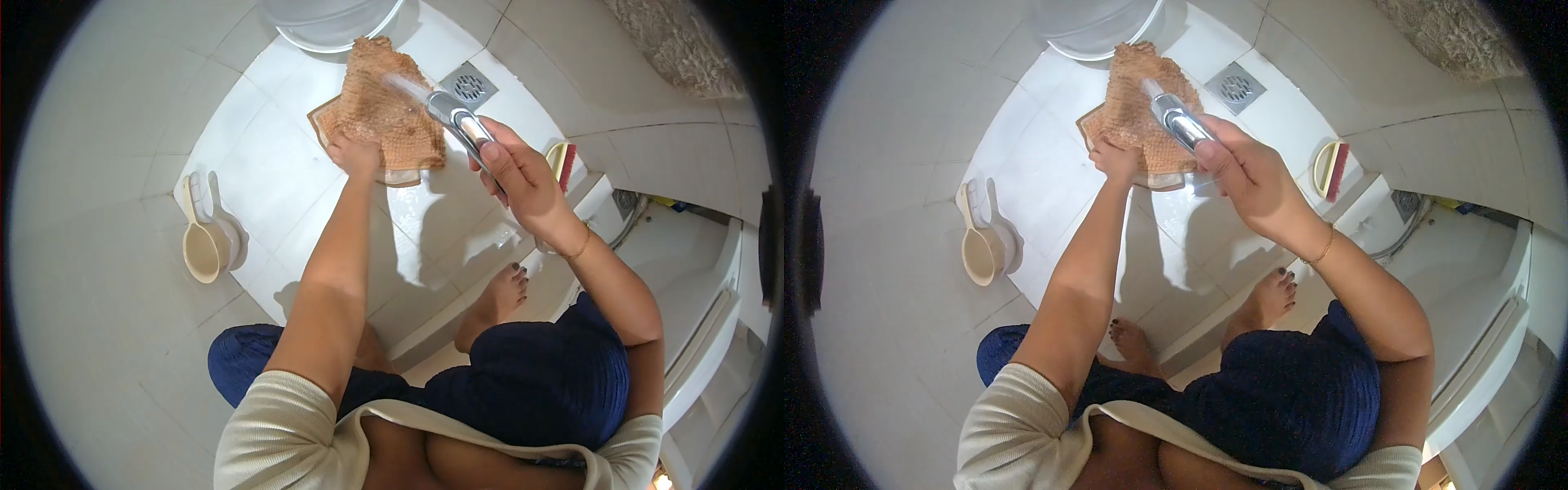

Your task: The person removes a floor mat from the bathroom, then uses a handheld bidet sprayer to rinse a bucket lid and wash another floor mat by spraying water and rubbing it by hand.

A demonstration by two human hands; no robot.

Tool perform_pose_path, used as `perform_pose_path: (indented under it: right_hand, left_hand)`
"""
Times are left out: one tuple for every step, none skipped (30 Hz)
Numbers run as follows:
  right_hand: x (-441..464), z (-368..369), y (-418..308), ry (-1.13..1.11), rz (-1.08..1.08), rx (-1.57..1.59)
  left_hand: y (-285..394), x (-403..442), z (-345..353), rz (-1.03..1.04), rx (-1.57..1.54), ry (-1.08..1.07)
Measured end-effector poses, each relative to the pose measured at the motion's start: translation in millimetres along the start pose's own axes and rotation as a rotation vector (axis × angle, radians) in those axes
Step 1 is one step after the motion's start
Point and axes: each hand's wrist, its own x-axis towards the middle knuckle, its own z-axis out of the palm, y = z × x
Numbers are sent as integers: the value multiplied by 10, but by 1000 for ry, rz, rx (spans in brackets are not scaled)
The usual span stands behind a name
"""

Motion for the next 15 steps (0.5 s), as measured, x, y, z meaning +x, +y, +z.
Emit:
perform_pose_path:
  right_hand:
    - [-4,-12,-20,-39,75,35]
    - [-10,-11,-31,-79,150,72]
    - [-24,21,-27,-80,150,72]
    - [-39,71,-16,-126,32,10]
    - [-51,98,-8,-172,-86,-50]
    - [-42,90,-8,-143,-101,-38]
    - [-22,63,-22,-142,-101,-35]
    - [1,22,-45,-118,-2,-8]
    - [13,-5,-60,-93,97,18]
    - [7,-21,-60,-138,92,38]
    - [-12,-12,-46,-136,92,37]
    - [-30,4,-19,-174,20,-4]
    - [-43,17,-3,-213,-52,-45]
    - [-48,14,-4,-153,-30,-43]
    - [-28,-15,-25,-151,-28,-39]
  left_hand:
    - [-87,27,33,-88,-65,5]
    - [-156,67,78,33,-130,90]
    - [-261,182,146,32,-130,90]
    - [-365,340,224,-51,-265,-138]
    - [-421,416,262,-135,-396,-368]
    - [-372,384,257,3,-465,-421]
    - [-219,325,142,4,-462,-421]
    - [3,247,-48,80,-130,-372]
    - [129,206,-150,154,201,-316]
    - [2,277,-35,351,228,-255]
    - [-93,356,97,353,226,-255]
    - [-78,389,130,410,130,-254]
    - [-87,403,150,465,35,-253]
    - [-106,400,165,457,122,-366]
    - [-166,387,219,458,125,-369]
